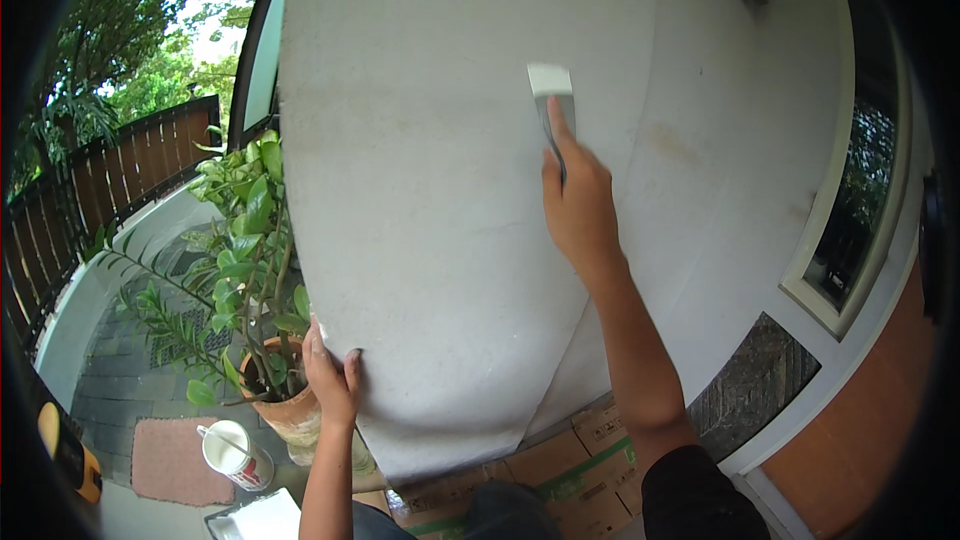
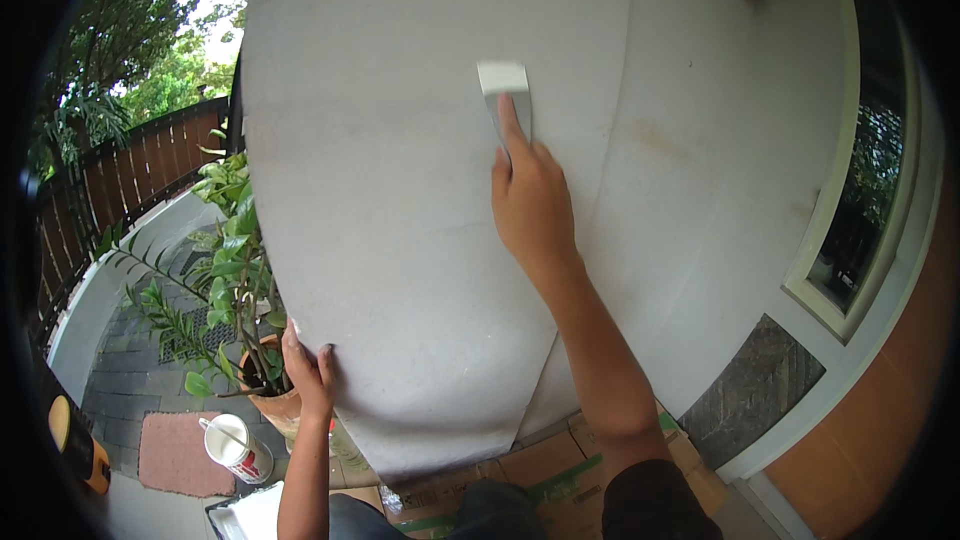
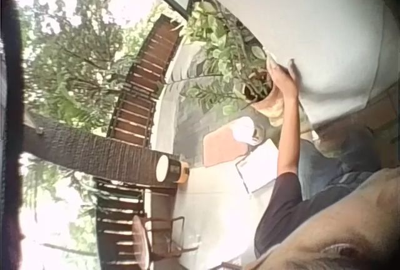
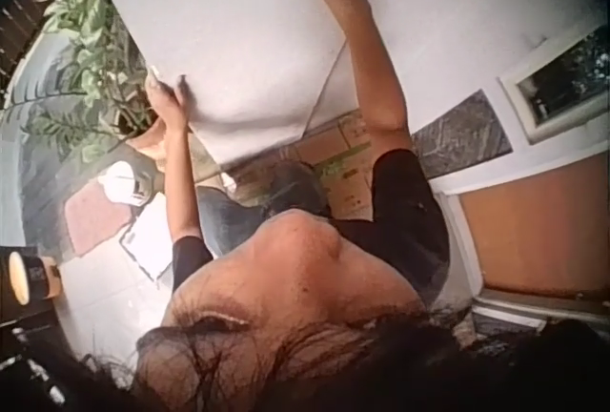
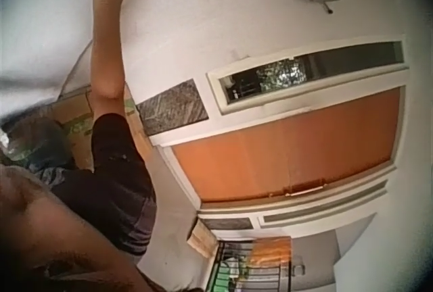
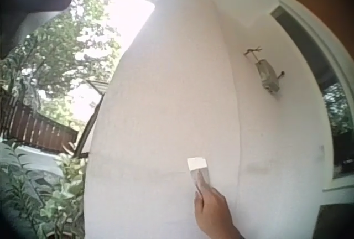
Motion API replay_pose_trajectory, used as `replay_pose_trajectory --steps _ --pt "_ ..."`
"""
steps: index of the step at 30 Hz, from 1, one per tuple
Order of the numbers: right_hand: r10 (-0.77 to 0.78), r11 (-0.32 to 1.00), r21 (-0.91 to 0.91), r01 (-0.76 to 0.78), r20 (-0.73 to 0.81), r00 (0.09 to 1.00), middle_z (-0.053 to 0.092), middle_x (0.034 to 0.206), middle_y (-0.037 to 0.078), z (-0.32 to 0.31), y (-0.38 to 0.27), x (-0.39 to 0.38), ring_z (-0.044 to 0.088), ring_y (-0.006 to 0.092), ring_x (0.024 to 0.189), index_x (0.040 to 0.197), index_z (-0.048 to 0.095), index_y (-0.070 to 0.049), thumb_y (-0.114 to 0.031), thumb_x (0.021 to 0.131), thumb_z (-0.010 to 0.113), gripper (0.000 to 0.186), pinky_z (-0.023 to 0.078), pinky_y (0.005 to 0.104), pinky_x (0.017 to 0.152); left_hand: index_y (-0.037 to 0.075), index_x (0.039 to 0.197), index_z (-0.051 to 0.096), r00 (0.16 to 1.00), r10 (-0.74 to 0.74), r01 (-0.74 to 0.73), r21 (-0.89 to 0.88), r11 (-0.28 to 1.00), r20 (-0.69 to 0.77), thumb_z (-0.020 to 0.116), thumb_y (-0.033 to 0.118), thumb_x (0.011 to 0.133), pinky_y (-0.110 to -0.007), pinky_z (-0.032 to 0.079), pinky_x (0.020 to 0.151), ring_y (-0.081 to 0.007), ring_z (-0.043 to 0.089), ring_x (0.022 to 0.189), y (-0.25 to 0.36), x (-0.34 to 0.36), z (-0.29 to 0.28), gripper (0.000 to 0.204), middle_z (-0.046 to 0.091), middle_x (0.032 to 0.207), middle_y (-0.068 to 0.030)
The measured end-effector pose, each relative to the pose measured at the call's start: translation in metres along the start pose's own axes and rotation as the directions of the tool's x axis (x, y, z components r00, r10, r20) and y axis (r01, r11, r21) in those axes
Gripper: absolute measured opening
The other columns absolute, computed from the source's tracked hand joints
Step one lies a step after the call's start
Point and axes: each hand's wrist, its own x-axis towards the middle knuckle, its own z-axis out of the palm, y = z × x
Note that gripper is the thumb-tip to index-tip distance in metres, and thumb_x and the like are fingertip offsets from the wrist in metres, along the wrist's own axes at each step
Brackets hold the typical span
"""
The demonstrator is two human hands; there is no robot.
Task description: The person is patching and sanding a small hole or imperfection on an indoor/outdoor wall using putty and a scraper.
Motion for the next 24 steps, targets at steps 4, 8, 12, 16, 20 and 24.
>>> replay_pose_trajectory --steps 4,8,12,16,20,24 --pt "-0.001 0.998 0.063 -0.001 0.046 0.999 0.054 0.084 0.015 0.028 0.009 -0.111 0.057 0.0308 0.069 0.144 0.038 -0.013 -0.007 0.091 0.053 0.055 0.048 0.0401 0.064 -0.005 0.140 0.035 1.000 0.021 -0.021 -0.049 0.999 0.000 0.059 0.013 0.086 -0.042 0.035 0.104 -0.0387 0.047 0.120 0.003 0.004 0.006 0.062 0.046 0.136 -0.0244" --pt "0.146 0.978 0.134 -0.160 0.108 0.983 0.056 0.088 0.019 0.073 0.016 -0.242 0.059 0.0344 0.073 0.143 0.039 -0.011 -0.006 0.091 0.054 0.055 0.049 0.0401 0.066 -0.005 0.139 0.038 1.000 0.019 -0.019 -0.044 0.999 -0.003 0.056 0.013 0.087 -0.042 0.035 0.104 -0.0383 0.048 0.119 -0.001 0.004 0.012 0.058 0.048 0.134 -0.0240" --pt "0.224 0.951 0.212 -0.227 0.040 0.974 0.057 0.092 0.020 0.110 0.017 -0.320 0.060 0.0353 0.076 0.140 0.043 -0.006 -0.004 0.090 0.055 0.051 0.050 0.0390 0.067 -0.005 0.134 0.044 1.000 -0.003 0.003 -0.036 0.999 0.002 0.049 0.015 0.092 -0.042 0.039 0.100 -0.0386 0.052 0.115 -0.013 -0.012 0.013 0.048 0.053 0.128 -0.0235" --pt "0.200 0.951 0.243 -0.191 -0.015 0.980 0.056 0.089 0.019 0.114 0.019 -0.313 0.059 0.0340 0.074 0.140 0.044 -0.005 -0.001 0.088 0.054 0.052 0.049 0.0392 0.066 -0.006 0.127 0.050 1.000 -0.012 0.012 0.039 0.999 0.009 0.044 0.015 0.095 -0.040 0.043 0.093 -0.0378 0.056 0.107 -0.019 -0.019 0.013 0.040 0.056 0.120 -0.0247" --pt "0.241 0.933 0.268 -0.240 0.028 0.970 0.055 0.086 0.019 0.096 0.029 -0.263 0.057 0.0335 0.070 0.140 0.044 -0.008 0.001 0.086 0.055 0.056 0.048 0.0398 0.062 -0.008 0.122 0.052 0.997 -0.035 0.036 0.009 0.999 -0.071 0.042 0.016 0.096 -0.037 0.047 0.085 -0.0373 0.061 0.095 -0.017 -0.025 0.016 0.037 0.060 0.110 -0.0240" --pt "0.193 0.950 0.239 -0.203 0.062 0.979 0.056 0.086 0.020 0.101 0.040 -0.319 0.060 0.0346 0.070 0.139 0.046 -0.009 0.003 0.080 0.058 0.061 0.049 0.0396 0.061 -0.009 0.121 0.053 0.991 -0.098 0.102 0.043 0.994 -0.096 0.038 0.018 0.098 -0.038 0.047 0.086 -0.0368 0.061 0.097 -0.021 -0.033 0.016 0.038 0.061 0.111 -0.0246"
